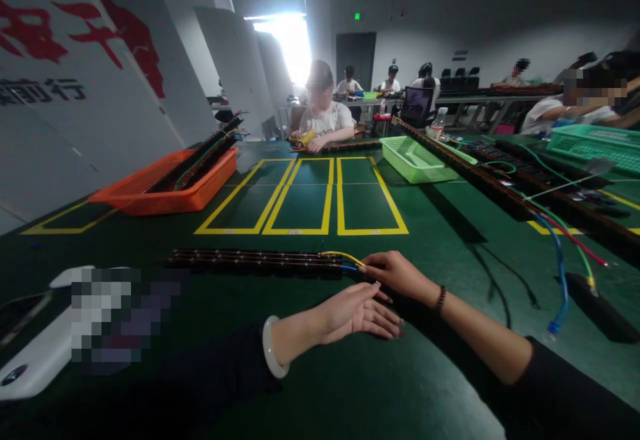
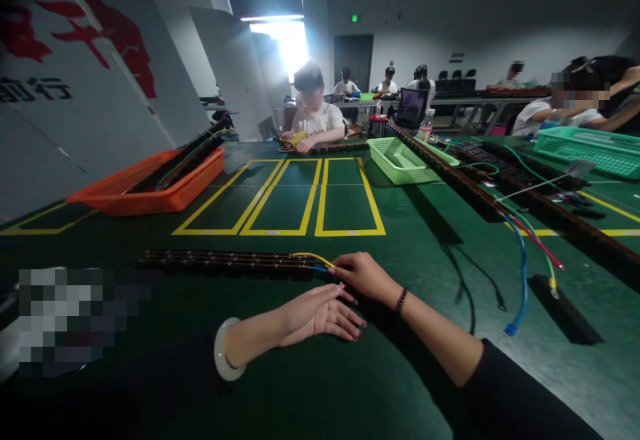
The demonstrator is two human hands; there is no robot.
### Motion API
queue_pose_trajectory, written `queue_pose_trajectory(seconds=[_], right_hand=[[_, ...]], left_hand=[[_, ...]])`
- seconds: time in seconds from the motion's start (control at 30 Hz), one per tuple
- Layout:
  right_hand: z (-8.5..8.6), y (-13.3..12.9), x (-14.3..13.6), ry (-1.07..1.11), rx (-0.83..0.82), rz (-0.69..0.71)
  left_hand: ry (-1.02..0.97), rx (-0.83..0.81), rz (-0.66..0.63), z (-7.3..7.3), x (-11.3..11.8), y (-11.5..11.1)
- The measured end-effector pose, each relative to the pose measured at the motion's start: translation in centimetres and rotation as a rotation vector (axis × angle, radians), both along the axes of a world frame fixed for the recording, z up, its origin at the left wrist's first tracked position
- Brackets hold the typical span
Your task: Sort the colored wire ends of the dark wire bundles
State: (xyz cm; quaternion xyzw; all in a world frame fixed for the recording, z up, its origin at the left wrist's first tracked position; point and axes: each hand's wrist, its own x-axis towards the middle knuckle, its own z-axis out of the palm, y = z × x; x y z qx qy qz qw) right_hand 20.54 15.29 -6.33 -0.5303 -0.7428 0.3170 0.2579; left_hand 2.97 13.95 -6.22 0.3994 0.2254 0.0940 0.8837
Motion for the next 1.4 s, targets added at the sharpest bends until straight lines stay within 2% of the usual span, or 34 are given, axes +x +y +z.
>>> queue_pose_trajectory(seconds=[0.13, 0.27, 0.5, 0.63, 0.7, 0.87, 1.07, 1.27, 1.4], right_hand=[[0.0, 0.1, 0.2, 0.095, -0.088, 0.036], [-0.3, -0.2, 0.0, 0.187, -0.130, 0.045], [-0.7, -0.6, -0.5, 0.169, -0.039, -0.035], [-1.0, -0.6, -0.4, 0.160, -0.065, -0.034], [-1.1, -0.7, -0.4, 0.130, 0.005, -0.050], [-1.0, -1.3, -0.9, -0.030, 0.344, -0.059], [-0.7, -1.7, -2.0, -0.499, 0.689, -0.077], [-0.1, -2.2, -2.0, -0.717, 0.851, 0.192], [0.5, -2.4, -2.0, -0.723, 0.834, 0.248]], left_hand=[[-0.037, -0.083, 0.012, -0.5, 0.3, 0.2], [-0.027, -0.098, 0.028, -0.2, 0.3, 0.1], [-0.056, -0.054, 0.015, -0.1, 0.1, 0.2], [-0.070, -0.111, 0.024, -0.5, 0.1, 0.3], [-0.072, -0.155, 0.033, -0.5, 0.1, 0.4], [-0.082, -0.210, 0.098, -0.1, 0.2, 0.5], [-0.152, -0.216, 0.242, 0.0, 0.7, 0.3], [-0.112, -0.235, 0.358, -0.1, 0.8, 0.1], [-0.103, -0.259, 0.420, 0.4, 0.7, 0.1]])
